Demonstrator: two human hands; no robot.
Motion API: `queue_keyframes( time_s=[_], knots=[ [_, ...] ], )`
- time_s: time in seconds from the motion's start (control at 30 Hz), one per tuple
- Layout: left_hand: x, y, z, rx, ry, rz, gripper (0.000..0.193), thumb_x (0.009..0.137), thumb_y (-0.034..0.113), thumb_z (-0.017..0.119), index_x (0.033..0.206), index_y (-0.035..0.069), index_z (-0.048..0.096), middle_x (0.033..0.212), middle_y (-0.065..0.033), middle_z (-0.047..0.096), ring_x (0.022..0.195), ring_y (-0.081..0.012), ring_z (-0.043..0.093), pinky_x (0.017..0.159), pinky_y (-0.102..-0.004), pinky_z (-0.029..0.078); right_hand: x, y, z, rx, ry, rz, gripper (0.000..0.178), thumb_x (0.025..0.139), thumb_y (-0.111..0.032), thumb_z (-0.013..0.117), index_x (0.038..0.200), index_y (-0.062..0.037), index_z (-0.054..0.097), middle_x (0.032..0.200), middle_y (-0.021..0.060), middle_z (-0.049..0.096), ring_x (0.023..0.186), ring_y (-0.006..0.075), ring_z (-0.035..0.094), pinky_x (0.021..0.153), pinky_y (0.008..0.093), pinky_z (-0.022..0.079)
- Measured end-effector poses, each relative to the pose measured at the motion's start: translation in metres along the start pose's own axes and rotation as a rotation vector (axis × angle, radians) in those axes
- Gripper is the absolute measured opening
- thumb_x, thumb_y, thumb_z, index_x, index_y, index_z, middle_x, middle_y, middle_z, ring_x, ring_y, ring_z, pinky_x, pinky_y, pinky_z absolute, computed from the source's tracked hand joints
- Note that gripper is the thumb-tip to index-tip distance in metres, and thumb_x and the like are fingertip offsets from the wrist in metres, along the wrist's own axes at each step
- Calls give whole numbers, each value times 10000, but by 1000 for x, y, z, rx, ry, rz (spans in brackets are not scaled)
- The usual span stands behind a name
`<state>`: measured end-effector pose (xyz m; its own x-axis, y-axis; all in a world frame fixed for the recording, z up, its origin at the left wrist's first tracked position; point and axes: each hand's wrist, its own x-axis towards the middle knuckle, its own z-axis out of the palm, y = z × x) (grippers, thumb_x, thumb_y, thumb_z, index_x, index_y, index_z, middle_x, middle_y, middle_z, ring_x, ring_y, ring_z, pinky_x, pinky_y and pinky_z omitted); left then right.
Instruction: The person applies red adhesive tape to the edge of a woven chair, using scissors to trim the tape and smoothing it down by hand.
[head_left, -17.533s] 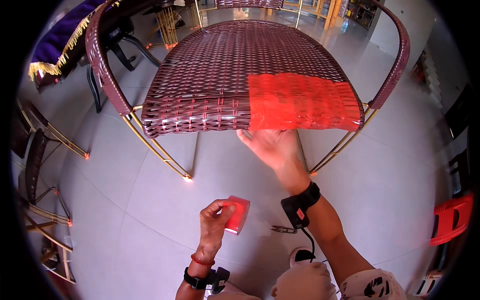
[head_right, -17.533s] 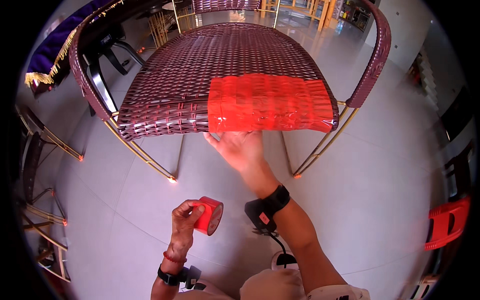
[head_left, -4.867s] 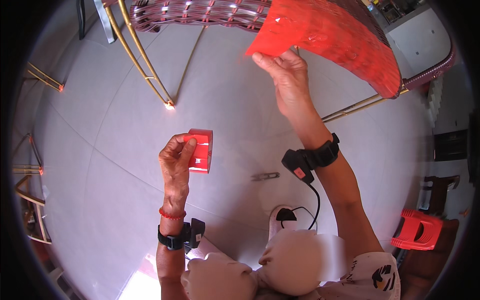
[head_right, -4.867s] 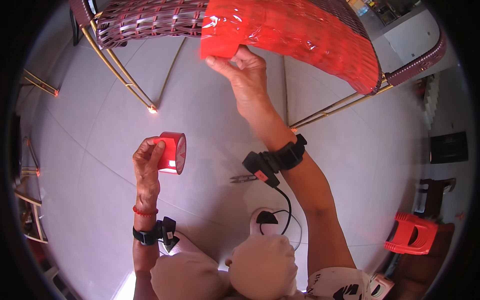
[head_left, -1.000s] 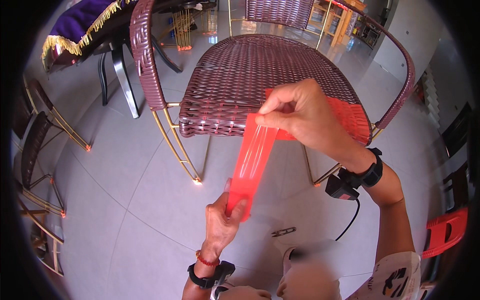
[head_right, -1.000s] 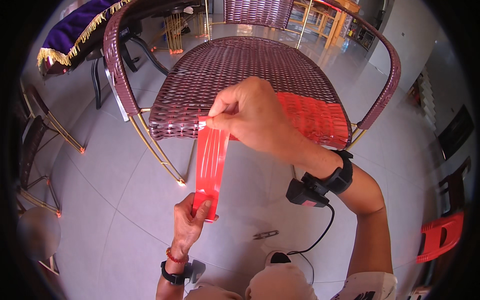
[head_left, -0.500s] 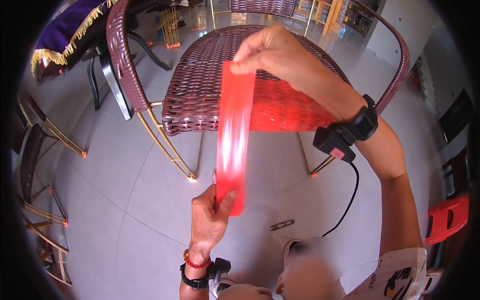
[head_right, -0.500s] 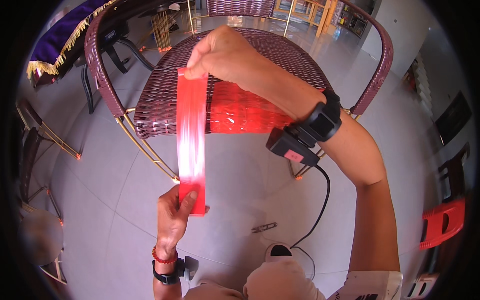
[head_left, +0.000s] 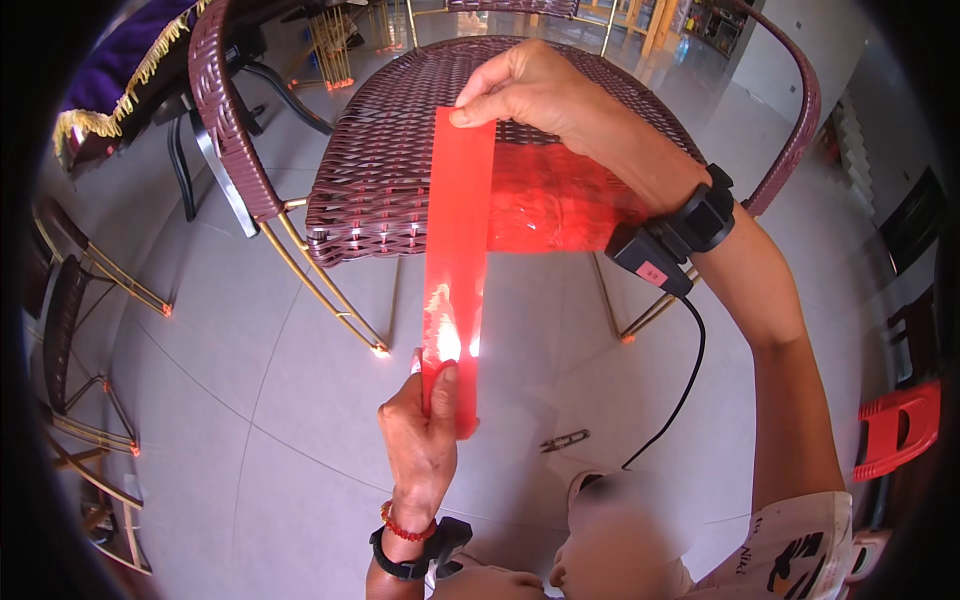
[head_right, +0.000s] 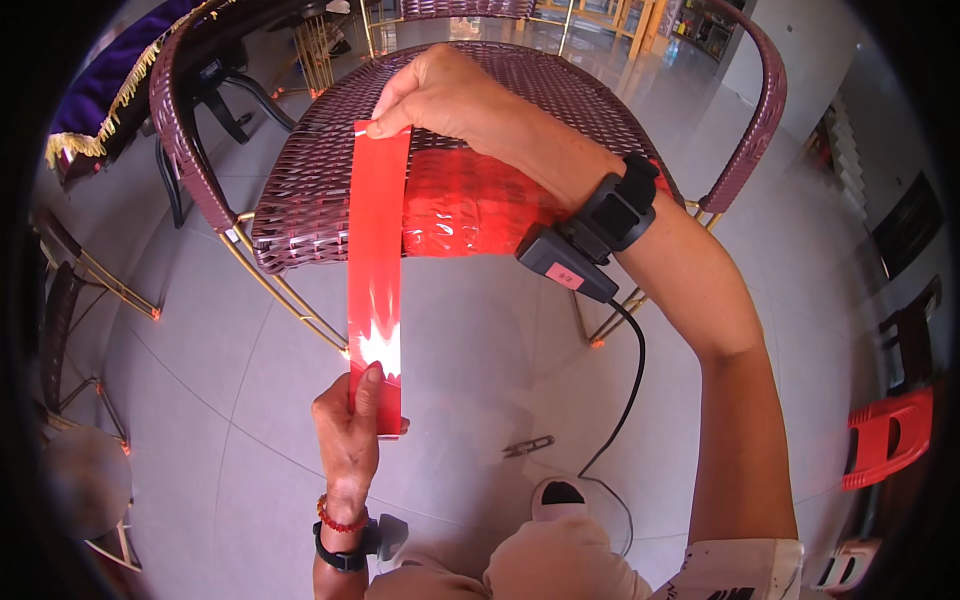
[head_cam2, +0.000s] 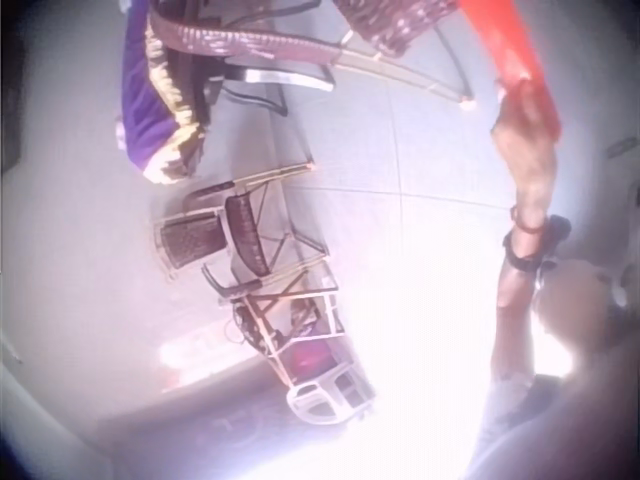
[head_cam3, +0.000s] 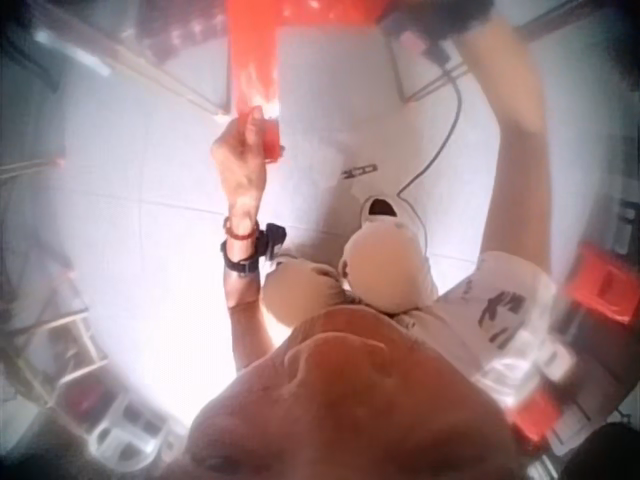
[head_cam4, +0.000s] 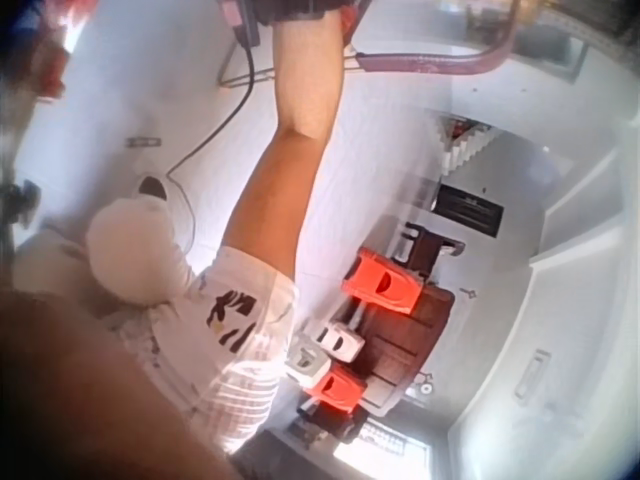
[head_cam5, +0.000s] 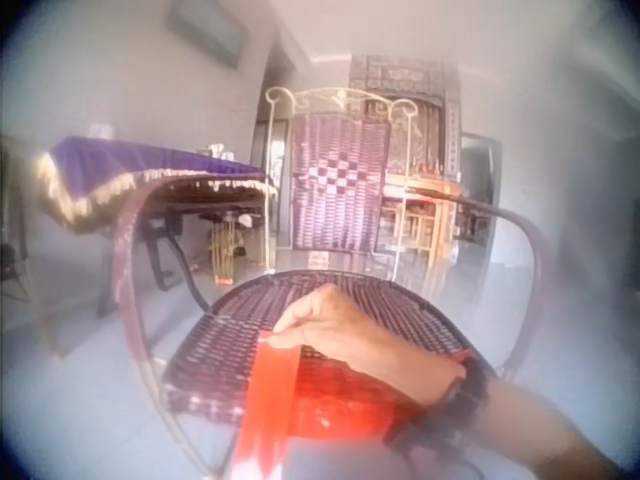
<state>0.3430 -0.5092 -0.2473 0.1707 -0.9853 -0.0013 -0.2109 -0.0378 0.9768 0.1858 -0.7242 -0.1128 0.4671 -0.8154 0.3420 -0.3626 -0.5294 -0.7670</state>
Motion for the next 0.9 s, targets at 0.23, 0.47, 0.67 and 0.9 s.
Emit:
queue_keyframes(
  time_s=[0.23, 0.47, 0.67, 0.9],
  knots=[
    [-3, 1, -1, -5, 5, -48, 403, 919, 297, 505, 719, -52, 533, 530, -80, 544, 440, -162, 587, 395, -244, 434, -6, -8, 6, -50, -2, 92, 142, 678, -99, 732, 781, -9, 694, 727, 52, 658, 684, 105, 599, 650, 222, 457],
    [-12, 11, -6, -16, 4, -49, 378, 925, 269, 497, 725, -49, 540, 500, -74, 539, 438, -151, 584, 398, -247, 413, -7, -7, 1, 3, -22, -69, 143, 690, -95, 723, 790, 2, 693, 737, 70, 665, 680, 119, 616, 658, 230, 473],
    [-16, 23, -6, -57, 13, -75, 390, 924, 275, 499, 718, -52, 543, 504, -63, 538, 441, -146, 579, 398, -247, 416, -8, -23, -6, 87, -57, -96, 98, 733, -46, 674, 811, 13, 686, 731, 77, 668, 683, 111, 602, 634, 246, 472],
    [-10, 14, -2, -64, -40, -66, 416, 910, 310, 520, 751, -74, 545, 557, -80, 540, 425, -156, 575, 377, -228, 439, -4, 0, -7, -53, 36, -61, 204, 603, -141, 771, 766, -35, 711, 680, 57, 647, 659, 128, 573, 656, 254, 433]
  ],
)
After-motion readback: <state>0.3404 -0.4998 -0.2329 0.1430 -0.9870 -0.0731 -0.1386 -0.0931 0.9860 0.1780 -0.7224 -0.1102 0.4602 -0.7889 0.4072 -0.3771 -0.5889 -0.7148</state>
